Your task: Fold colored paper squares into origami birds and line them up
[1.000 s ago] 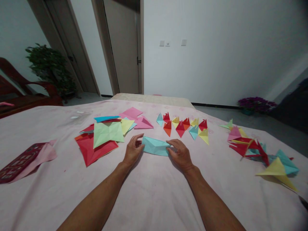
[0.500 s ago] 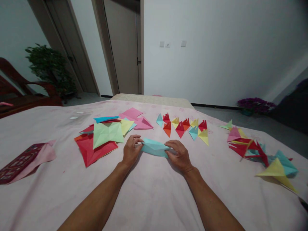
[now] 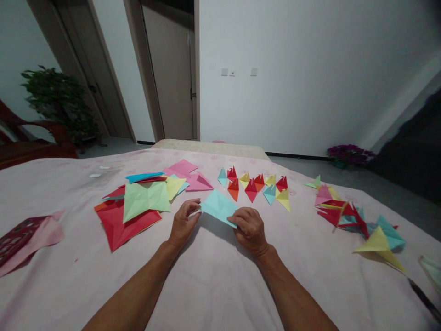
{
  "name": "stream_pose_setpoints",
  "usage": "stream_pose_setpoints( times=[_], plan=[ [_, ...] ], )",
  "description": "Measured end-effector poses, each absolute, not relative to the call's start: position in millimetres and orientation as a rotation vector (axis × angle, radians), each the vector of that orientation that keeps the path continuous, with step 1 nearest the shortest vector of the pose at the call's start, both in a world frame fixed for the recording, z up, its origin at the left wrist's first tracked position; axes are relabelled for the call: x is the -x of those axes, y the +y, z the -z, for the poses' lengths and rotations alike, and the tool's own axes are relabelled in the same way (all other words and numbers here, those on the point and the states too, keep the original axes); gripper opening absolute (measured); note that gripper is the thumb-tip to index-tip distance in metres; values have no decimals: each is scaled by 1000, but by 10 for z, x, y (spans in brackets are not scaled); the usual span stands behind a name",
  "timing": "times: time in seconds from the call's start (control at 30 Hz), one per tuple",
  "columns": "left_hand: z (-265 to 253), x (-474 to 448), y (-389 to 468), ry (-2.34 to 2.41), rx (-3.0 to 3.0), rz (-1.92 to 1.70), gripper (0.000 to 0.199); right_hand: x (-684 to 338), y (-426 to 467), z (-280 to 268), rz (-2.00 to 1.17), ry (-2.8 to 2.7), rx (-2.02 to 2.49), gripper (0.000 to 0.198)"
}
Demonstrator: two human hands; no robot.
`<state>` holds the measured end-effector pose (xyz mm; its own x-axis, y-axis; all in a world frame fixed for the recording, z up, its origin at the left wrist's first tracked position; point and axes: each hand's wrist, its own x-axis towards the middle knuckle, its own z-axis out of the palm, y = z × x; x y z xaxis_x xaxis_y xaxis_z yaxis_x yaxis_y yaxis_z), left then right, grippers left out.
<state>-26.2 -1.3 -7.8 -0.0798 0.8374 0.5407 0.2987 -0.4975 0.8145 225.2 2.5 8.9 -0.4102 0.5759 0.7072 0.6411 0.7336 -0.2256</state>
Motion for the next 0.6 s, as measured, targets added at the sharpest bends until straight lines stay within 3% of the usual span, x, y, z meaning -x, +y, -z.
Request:
stream_pose_setpoints(
  times=[0.13, 0.3, 0.6],
  plan=[
    [10, 249, -97, 1470, -2156, -1450, 34, -2210, -14, -105, 222, -2186, 902, 29],
    [39, 153, -188, 1444, -2427, -1210, 27, -2148, -38, -79, 212, -2224, 814, 26],
    [79, 118, -186, 1240, -2291, -1178, 39, -2077, -111, -90, 105, -2393, 742, 13]
  ],
)
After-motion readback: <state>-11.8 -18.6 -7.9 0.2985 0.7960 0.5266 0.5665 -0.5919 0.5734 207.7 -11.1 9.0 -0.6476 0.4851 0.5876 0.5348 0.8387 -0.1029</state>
